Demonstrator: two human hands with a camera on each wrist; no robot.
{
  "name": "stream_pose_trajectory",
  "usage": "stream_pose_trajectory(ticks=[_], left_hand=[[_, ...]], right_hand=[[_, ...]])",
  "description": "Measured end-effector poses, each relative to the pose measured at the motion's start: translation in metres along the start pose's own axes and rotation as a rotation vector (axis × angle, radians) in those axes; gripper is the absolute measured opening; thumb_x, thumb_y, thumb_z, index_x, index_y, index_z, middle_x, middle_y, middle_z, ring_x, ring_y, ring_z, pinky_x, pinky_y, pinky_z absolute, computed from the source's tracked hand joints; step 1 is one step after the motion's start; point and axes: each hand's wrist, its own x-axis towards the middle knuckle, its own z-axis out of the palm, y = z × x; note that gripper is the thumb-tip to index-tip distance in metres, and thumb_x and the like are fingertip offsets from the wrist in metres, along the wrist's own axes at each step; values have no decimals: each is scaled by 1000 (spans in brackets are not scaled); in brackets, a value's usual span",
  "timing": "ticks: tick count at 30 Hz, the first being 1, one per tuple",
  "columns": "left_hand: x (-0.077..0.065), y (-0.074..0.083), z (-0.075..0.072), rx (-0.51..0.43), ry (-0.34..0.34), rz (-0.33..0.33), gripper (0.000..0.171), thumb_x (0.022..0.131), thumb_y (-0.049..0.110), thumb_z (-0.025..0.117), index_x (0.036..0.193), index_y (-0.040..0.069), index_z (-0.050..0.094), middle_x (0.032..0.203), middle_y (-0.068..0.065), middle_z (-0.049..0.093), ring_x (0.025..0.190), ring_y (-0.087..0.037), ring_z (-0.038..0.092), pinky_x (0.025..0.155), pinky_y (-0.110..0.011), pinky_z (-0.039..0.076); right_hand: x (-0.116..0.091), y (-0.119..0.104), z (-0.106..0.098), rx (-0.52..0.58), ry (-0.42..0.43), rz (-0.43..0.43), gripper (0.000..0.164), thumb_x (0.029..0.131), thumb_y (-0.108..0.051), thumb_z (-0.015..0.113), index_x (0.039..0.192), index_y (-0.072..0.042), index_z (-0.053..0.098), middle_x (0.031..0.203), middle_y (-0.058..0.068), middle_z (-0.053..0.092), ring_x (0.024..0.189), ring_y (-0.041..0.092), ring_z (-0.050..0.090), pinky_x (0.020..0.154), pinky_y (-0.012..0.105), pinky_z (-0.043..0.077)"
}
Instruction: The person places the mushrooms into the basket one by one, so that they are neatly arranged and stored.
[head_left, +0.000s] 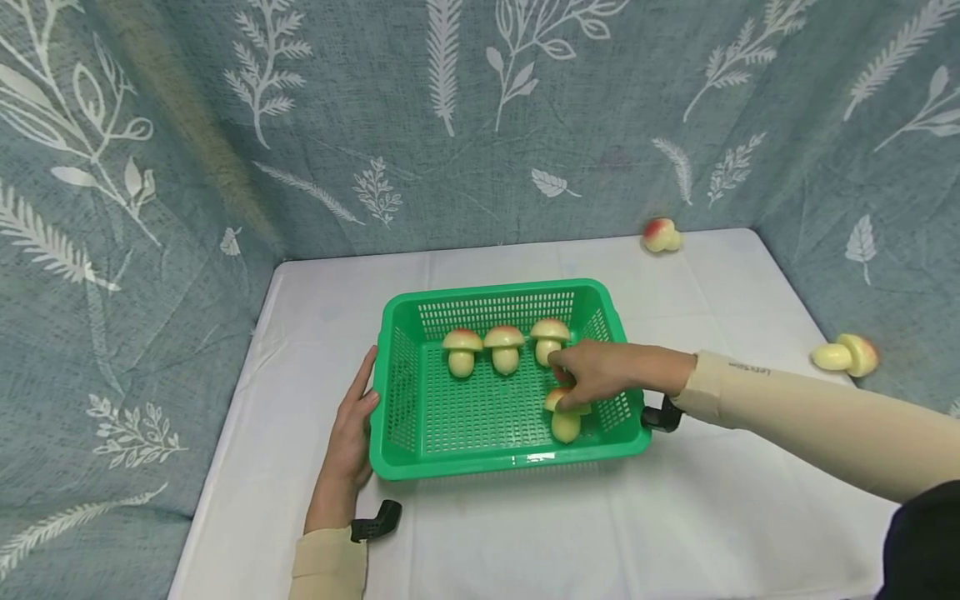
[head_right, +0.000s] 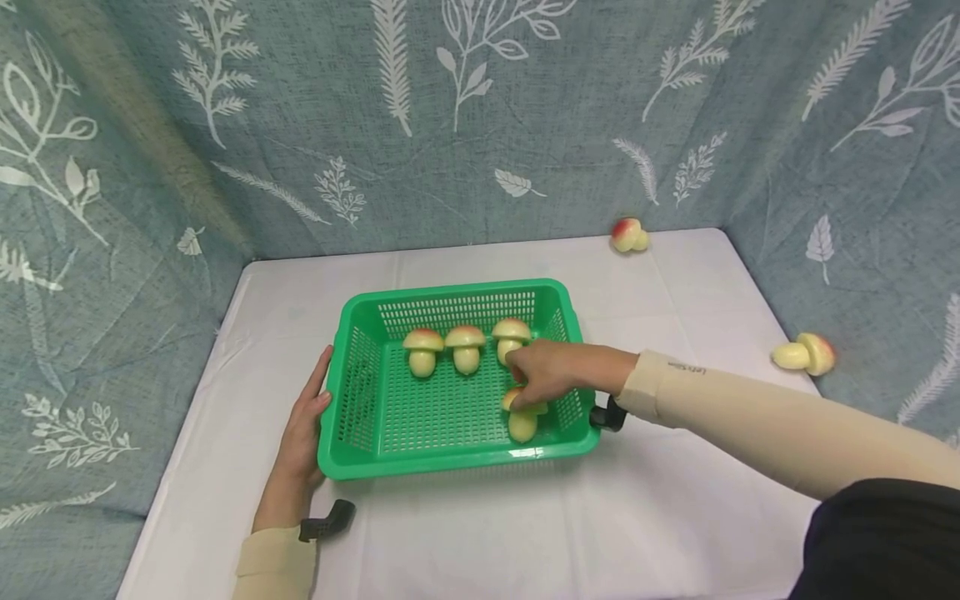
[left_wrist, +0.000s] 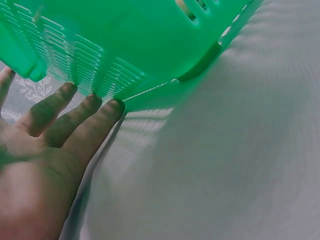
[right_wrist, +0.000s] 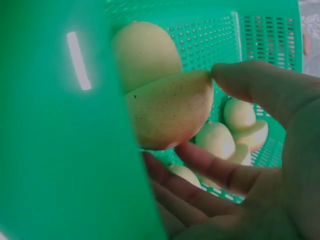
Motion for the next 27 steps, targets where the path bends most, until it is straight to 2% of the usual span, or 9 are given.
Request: stream_pose_trajectory(ticks=[6,12,18,27], left_hand=[[0,1,0,1,0,-4,70,109,18,43,175,31,25,173,-1,33,137,-22,58,100,-34,58],[0,1,0,1,-3,4,71,109,18,43,176,27,22,174,-2,32,137,-22,58,99,-35,58],[-1,1,0,1,-9,2,69,109,18,42,175,30,24,175,0,29,140,-22,55,101,-34,57],[0,1,0,5,-1,11,71,108,18,43,176,24,22,173,-3,33,134,-21,60,98,-36,59]], right_hand=[[0,1,0,18,-5,-33,20,90,-27,84,100,-16,71,95,-1,74,86,13,67,74,32,57],[0,1,1,17,-6,-42,21,90,-27,86,103,-16,73,97,-1,75,89,14,68,75,32,57],[0,1,2,23,-6,-41,22,91,-28,85,105,-17,73,98,-1,75,90,14,68,76,33,57],[0,2,1,16,-8,-50,25,90,-30,86,108,-16,74,101,0,76,94,15,69,79,34,58]])
